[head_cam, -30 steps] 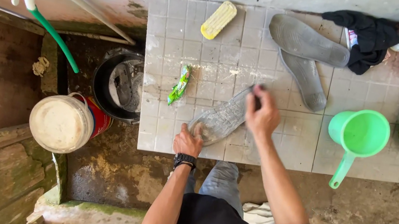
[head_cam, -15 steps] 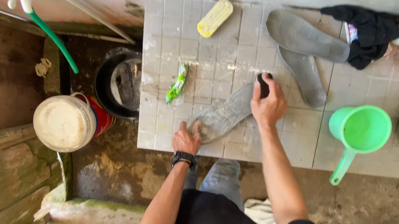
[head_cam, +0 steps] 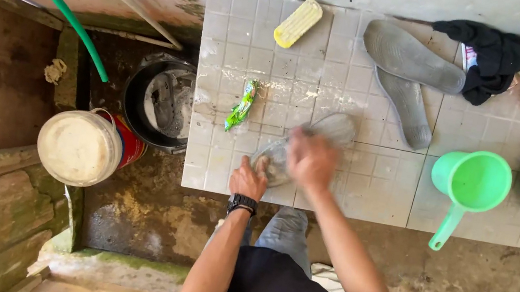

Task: Scrubbing and rinsing a pair of shoes at an outdoor washing station.

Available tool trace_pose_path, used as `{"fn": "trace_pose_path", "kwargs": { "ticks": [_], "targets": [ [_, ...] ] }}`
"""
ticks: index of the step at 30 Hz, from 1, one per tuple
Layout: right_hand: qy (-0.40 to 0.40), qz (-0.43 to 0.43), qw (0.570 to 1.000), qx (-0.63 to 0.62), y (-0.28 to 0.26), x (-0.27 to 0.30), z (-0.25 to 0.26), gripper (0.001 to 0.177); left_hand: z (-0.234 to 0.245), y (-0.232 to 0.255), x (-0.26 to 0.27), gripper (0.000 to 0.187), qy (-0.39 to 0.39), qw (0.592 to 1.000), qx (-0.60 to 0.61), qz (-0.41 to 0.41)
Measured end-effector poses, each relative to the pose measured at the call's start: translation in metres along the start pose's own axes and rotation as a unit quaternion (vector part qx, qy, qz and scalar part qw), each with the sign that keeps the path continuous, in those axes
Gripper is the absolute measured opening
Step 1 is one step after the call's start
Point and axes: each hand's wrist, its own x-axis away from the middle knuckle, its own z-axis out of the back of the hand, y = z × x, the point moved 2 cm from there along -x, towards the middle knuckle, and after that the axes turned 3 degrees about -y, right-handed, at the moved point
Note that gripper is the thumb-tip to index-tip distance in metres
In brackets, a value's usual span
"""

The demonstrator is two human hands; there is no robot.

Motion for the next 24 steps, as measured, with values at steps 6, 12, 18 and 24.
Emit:
{"fn": "trace_pose_path", "kwargs": {
  "ticks": [6,12,18,24],
  "targets": [
    [-0.008,0.028,0.997,0.078,0.057,-0.022,-0.008,0.025,-0.010,-0.006,-0.008,0.050,0.005,1.000,0.013,-0.017],
    [-0.037,0.054,0.997,0.027,-0.028,0.016,-0.007,0.027,-0.005,-0.002,-0.010,0.047,-0.001,1.000,0.021,-0.012],
    [0.032,-0.018,0.996,0.080,0.072,-0.008,0.011,0.026,-0.014,-0.011,-0.009,0.046,0.010,1.000,0.002,-0.025],
    [-0.063,0.065,0.996,0.005,-0.028,0.053,0.008,0.032,-0.007,-0.004,-0.009,0.051,-0.007,0.999,0.021,-0.034]
  ]
}}
